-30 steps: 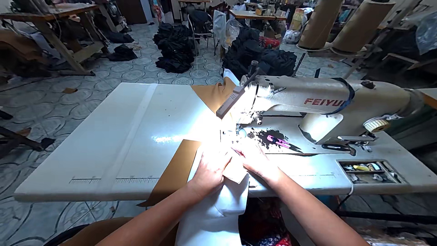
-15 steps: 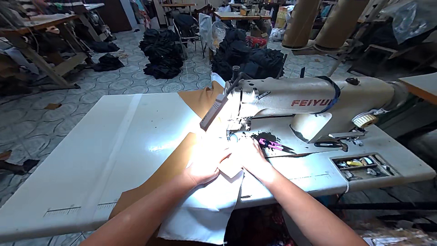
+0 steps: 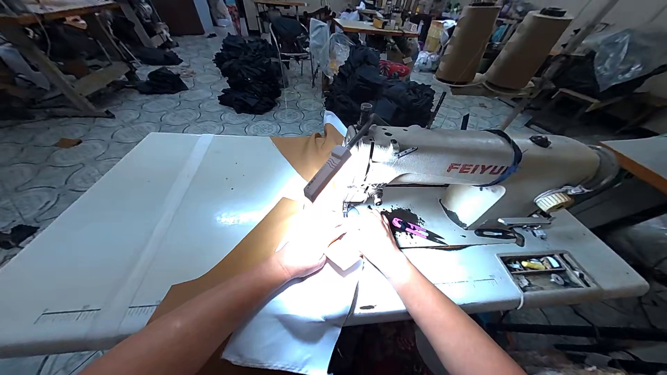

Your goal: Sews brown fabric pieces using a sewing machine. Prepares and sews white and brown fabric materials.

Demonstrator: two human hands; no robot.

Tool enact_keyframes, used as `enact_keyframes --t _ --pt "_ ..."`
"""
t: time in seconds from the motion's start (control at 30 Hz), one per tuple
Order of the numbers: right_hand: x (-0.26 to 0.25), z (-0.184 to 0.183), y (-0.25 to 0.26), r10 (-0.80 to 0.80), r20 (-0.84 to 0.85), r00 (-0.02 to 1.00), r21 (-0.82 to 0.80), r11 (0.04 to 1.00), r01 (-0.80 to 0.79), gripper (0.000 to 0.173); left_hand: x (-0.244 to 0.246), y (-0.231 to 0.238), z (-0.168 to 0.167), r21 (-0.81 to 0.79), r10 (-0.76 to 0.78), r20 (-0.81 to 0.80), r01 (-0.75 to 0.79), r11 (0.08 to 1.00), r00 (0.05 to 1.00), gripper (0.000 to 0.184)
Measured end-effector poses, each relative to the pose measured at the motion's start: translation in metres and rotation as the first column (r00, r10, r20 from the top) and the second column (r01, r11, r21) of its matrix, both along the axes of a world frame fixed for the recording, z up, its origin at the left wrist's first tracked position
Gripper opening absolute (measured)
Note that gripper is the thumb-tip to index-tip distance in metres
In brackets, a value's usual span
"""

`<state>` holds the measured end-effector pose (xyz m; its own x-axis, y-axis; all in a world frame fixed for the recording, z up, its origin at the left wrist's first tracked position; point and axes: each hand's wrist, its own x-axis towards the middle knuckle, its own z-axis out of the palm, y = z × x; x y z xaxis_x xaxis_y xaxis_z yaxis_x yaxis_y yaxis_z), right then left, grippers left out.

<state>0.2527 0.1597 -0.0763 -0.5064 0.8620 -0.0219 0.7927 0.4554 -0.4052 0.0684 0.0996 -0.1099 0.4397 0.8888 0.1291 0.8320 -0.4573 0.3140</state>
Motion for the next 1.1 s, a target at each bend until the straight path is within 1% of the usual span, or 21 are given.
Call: enact_keyframes --t 0.07,0.2,0.27,0.4,0.43,0.47,0.5,0.53,0.57,0.6,0.63,0.67,0.73,0.8,0.83,0.87,0.93,0.97,1.03,1.1 --pt "-0.001 -0.001 0.001 -0.003 0.014 1.0 0.004 1.0 0.003 0.033 -0.001 0.001 0.0 0.044 -0.013 0.003 0.013 0.999 1.0 0.056" --pt "-0.002 -0.005 0.003 0.014 0.049 0.999 0.033 0.999 -0.015 0.033 -0.003 0.003 -0.001 0.068 -0.037 0.025 0.035 0.997 0.999 0.056" --pt "-0.002 -0.008 0.004 0.014 0.048 0.999 0.046 0.999 -0.016 0.033 -0.004 0.004 -0.001 0.038 -0.037 0.03 0.036 0.999 0.999 0.057" --pt "-0.002 -0.009 0.003 0.013 0.042 0.999 0.045 0.999 -0.015 0.033 -0.004 0.007 -0.001 0.048 -0.044 0.015 0.043 0.998 0.999 0.057" --pt "-0.002 -0.008 0.002 0.007 0.056 0.998 0.041 0.999 -0.01 0.034 -0.006 0.009 0.0 0.019 -0.052 0.006 0.051 0.998 0.999 0.06" --pt "-0.003 -0.008 0.001 -0.001 0.05 0.999 0.037 0.999 -0.001 0.034 -0.008 0.01 0.005 -0.052 -0.067 -0.009 0.066 0.996 0.998 0.064" --pt "-0.002 -0.008 0.001 -0.013 0.028 1.0 0.036 0.999 0.012 0.034 -0.009 0.011 0.014 -0.156 -0.09 -0.028 0.084 0.984 0.996 0.069" --pt "-0.001 -0.01 0.001 -0.022 -0.007 1.0 0.03 0.999 0.022 0.034 -0.01 0.011 0.022 -0.234 -0.123 -0.026 0.114 0.966 0.992 0.078" --pt "0.001 -0.012 0.002 -0.027 -0.041 0.999 0.031 0.999 0.028 0.035 -0.009 0.008 0.029 -0.278 -0.156 -0.03 0.142 0.95 0.987 0.088" --pt "0.002 -0.017 0.002 -0.027 -0.083 0.996 0.041 0.999 0.03 0.038 -0.006 0.002 0.036 -0.329 -0.19 -0.057 0.161 0.93 0.98 0.093" --pt "0.004 -0.021 0.003 -0.024 -0.101 0.995 0.066 0.997 0.031 0.04 -0.001 -0.007 0.044 -0.369 -0.222 -0.087 0.175 0.913 0.971 0.093" --pt "0.005 -0.023 0.004 -0.016 -0.115 0.993 0.075 0.997 0.025 0.041 0.005 -0.018 0.05 -0.369 -0.251 -0.093 0.201 0.907 0.963 0.088" --pt "0.007 -0.022 0.005 -0.01 -0.165 0.986 0.062 0.998 0.021 0.038 0.017 -0.042 0.051 -0.262 -0.262 -0.073 0.235 0.936 0.962 0.078" --pt "0.013 -0.023 0.005 -0.061 -0.364 0.929 0.006 0.998 0.068 0.04 0.027 -0.068 0.047 -0.089 -0.192 -0.094 0.183 0.979 0.977 0.077" --pt "0.016 -0.021 -0.001 -0.068 -0.415 0.907 0.033 0.995 0.09 0.039 0.032 -0.081 0.039 0.027 -0.126 -0.093 0.129 0.991 0.988 0.077" --pt "0.021 -0.018 -0.013 -0.062 -0.435 0.898 0.072 0.992 0.103 0.038 0.038 -0.091 0.03 0.108 -0.045 -0.079 0.053 0.993 0.996 0.075" --pt "0.033 -0.025 -0.045 0.033 -0.458 0.888 0.28 0.954 0.109 0.03 0.051 -0.11 0.012 0.245 0.11 -0.028 -0.099 0.964 0.994 0.074" --pt "0.038 -0.034 -0.061 0.073 -0.472 0.878 0.35 0.93 0.111 0.027 0.056 -0.117 0.005 0.296 0.169 -0.016 -0.157 0.942 0.985 0.074" --pt "0.045 -0.053 -0.093 0.103 -0.525 0.845 0.407 0.902 0.143 0.018 0.063 -0.128 -0.006 0.35 0.233 0.006 -0.22 0.911 0.973 0.071" --pt "0.05 -0.075 -0.125 0.11 -0.538 0.836 0.453 0.874 0.176 0.022 0.065 -0.132 -0.016 0.377 0.246 0.048 -0.246 0.893 0.968 0.061"
